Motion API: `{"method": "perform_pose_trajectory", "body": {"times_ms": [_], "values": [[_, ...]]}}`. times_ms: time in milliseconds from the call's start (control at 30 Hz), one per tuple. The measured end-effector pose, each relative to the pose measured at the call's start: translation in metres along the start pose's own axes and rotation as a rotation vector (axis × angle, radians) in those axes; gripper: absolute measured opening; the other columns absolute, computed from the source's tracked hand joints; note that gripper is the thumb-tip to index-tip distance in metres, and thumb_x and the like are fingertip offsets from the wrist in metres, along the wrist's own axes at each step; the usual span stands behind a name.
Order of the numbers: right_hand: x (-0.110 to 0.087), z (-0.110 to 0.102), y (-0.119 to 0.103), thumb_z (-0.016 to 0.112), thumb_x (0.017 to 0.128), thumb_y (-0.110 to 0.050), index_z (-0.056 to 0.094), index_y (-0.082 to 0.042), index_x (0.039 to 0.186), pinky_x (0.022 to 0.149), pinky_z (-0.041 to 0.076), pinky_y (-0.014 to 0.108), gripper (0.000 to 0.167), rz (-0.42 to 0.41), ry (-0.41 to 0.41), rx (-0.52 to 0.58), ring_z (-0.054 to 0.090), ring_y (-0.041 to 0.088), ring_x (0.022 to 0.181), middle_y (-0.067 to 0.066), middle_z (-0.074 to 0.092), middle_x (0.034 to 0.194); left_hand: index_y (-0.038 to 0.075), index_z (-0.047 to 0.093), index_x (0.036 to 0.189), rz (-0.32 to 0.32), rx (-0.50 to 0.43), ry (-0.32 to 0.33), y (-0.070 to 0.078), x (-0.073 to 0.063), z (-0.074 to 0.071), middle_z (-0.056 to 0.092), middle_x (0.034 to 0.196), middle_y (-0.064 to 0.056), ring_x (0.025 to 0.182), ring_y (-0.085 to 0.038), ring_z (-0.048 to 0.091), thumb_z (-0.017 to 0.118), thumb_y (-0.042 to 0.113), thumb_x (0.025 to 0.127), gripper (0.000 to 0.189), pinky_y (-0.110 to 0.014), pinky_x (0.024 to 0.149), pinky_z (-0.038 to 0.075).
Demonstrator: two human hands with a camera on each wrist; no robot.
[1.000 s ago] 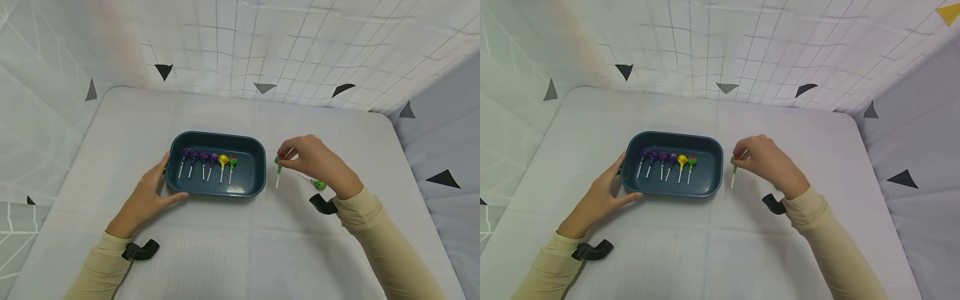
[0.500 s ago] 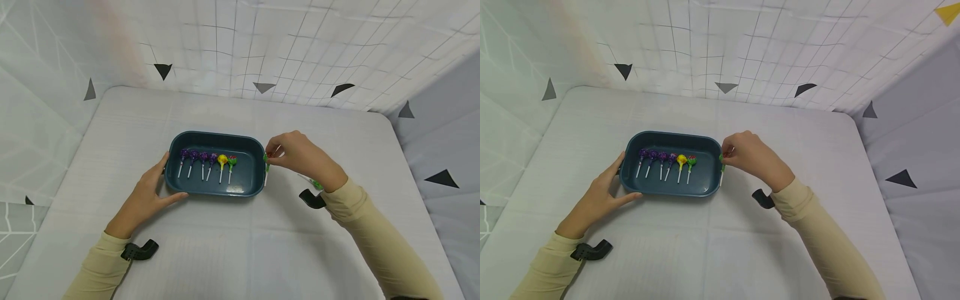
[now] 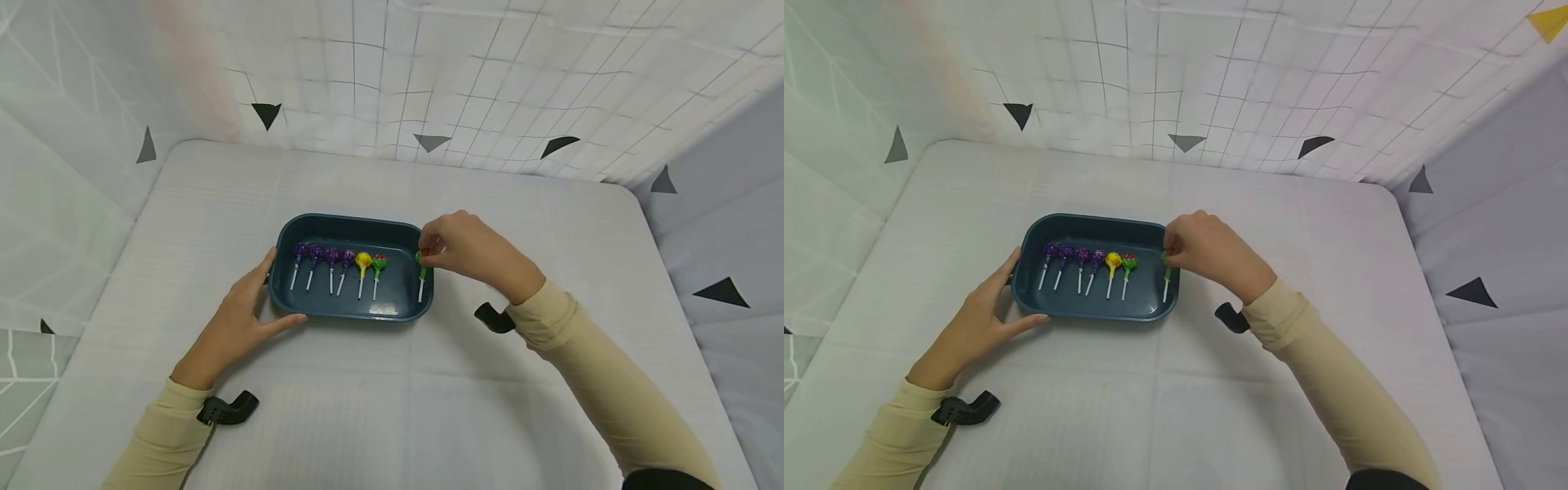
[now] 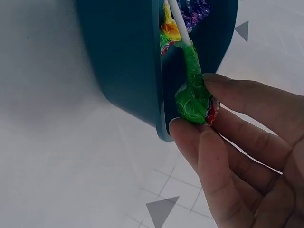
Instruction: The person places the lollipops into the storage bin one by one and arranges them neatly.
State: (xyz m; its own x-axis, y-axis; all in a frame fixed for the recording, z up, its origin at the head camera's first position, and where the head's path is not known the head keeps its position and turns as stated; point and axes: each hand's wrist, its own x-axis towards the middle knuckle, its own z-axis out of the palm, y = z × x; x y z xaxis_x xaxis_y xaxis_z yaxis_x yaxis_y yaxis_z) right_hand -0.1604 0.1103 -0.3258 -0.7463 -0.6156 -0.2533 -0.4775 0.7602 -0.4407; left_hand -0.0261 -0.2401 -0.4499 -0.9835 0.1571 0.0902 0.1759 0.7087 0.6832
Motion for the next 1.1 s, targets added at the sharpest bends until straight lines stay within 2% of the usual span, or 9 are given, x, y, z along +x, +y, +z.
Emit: {"method": "perform_pose_trajectory", "body": {"times_ms": [133, 433, 700, 933, 1100], "values": [[0.007, 0.003, -0.003, 0.082, 0.088, -0.014, 0.078, -0.009, 0.094, 0.079, 0.061, 0.035, 0.009, -0.013, -0.008, -0.015, 0.072, 0.017, 0.087, 0.003, 0.077, 0.091, 0.016, 0.01, 0.168, 0.001, -0.001, 0.002, -0.001, 0.0, 0.0, 0.027, 0.17, -0.018, 0.152, -0.047, 0.033, 0.091, 0.041, 0.078, 0.123, -0.071, 0.117, 0.033], [0.024, 0.009, -0.007, 0.083, 0.086, -0.014, 0.076, -0.009, 0.086, 0.073, 0.059, 0.033, 0.008, -0.035, -0.051, -0.045, 0.068, 0.017, 0.079, 0.003, 0.075, 0.086, 0.014, 0.012, 0.168, 0.008, -0.006, 0.01, -0.003, 0.001, 0.001, 0.028, 0.17, -0.017, 0.152, -0.047, 0.033, 0.091, 0.041, 0.078, 0.122, -0.071, 0.117, 0.033], [0.035, 0.015, -0.011, 0.082, 0.087, -0.013, 0.076, -0.008, 0.089, 0.072, 0.06, 0.032, 0.008, -0.032, -0.082, -0.079, 0.069, 0.018, 0.079, 0.004, 0.076, 0.089, 0.019, 0.01, 0.168, 0.009, -0.002, 0.009, -0.002, 0.001, 0.001, 0.029, 0.169, -0.018, 0.152, -0.047, 0.034, 0.091, 0.041, 0.078, 0.124, -0.071, 0.117, 0.034], [0.042, 0.017, -0.014, 0.083, 0.086, -0.014, 0.076, -0.008, 0.088, 0.073, 0.06, 0.033, 0.01, -0.031, -0.109, -0.095, 0.069, 0.019, 0.078, 0.004, 0.075, 0.087, 0.015, 0.011, 0.168, 0.024, 0.003, 0.013, -0.001, 0.001, 0.0, 0.029, 0.168, -0.02, 0.151, -0.048, 0.035, 0.092, 0.038, 0.077, 0.124, -0.07, 0.117, 0.034], [0.049, 0.02, -0.014, 0.083, 0.087, -0.014, 0.078, -0.007, 0.093, 0.075, 0.061, 0.033, 0.011, -0.033, -0.135, -0.132, 0.07, 0.019, 0.08, 0.005, 0.076, 0.09, 0.015, 0.011, 0.168, 0.018, 0.003, 0.011, 0.0, 0.0, -0.001, 0.03, 0.168, -0.02, 0.151, -0.048, 0.035, 0.092, 0.037, 0.077, 0.123, -0.07, 0.117, 0.034]]}}
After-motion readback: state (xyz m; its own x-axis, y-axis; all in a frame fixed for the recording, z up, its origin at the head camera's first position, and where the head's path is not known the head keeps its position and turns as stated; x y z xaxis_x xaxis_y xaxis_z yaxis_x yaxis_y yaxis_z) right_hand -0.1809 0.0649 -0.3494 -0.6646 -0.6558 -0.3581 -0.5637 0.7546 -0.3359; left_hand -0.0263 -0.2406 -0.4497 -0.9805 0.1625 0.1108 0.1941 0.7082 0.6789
